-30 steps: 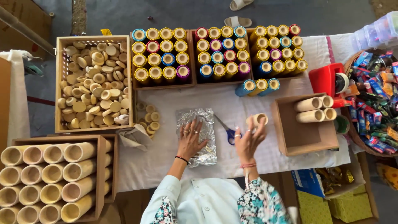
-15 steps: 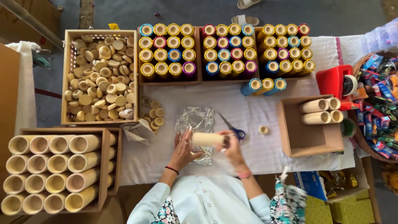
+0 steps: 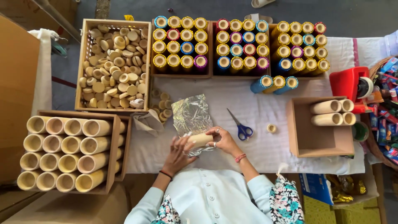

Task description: Wrap small wooden items in colored foil and prepare them for packaging.

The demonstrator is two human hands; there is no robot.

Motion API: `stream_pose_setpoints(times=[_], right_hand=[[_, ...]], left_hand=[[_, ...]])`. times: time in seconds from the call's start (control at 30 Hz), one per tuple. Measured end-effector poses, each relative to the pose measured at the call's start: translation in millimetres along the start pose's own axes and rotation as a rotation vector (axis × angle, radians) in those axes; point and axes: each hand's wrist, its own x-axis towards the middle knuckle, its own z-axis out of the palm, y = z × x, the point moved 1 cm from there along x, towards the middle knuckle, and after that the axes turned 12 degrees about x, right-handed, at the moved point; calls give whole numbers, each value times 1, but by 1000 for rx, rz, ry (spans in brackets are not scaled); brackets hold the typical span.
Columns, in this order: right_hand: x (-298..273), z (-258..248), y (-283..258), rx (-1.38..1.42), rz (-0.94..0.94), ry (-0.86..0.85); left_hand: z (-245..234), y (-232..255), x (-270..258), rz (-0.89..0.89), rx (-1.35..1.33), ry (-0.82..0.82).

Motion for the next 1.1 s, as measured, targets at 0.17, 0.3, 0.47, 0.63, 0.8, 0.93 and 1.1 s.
stream_pose_setpoints(times=[0.17,0.3,0.47,0.63,0.8,0.93,1.1], right_hand=[[2,7,-15,-244,-75,-69],[-6,16,-35,-355,-93,-74],[-20,25,-64,-487,-226,-99],[-23,19,-36,-781,-257,43],[-34,-3,-37,-684,-255,131],[-53,-18,-24,-516,-95,268],[-58,-27,-3,-296,-116,323]], left_hand=[[-10,12,21,299,143,57],[-19,15,29,330,149,31],[-29,15,33,-37,-242,-7],[-26,15,45,-378,-581,33],[-9,26,63,-352,-643,5],[4,35,75,-325,-794,-80],[6,37,80,-365,-843,-99]])
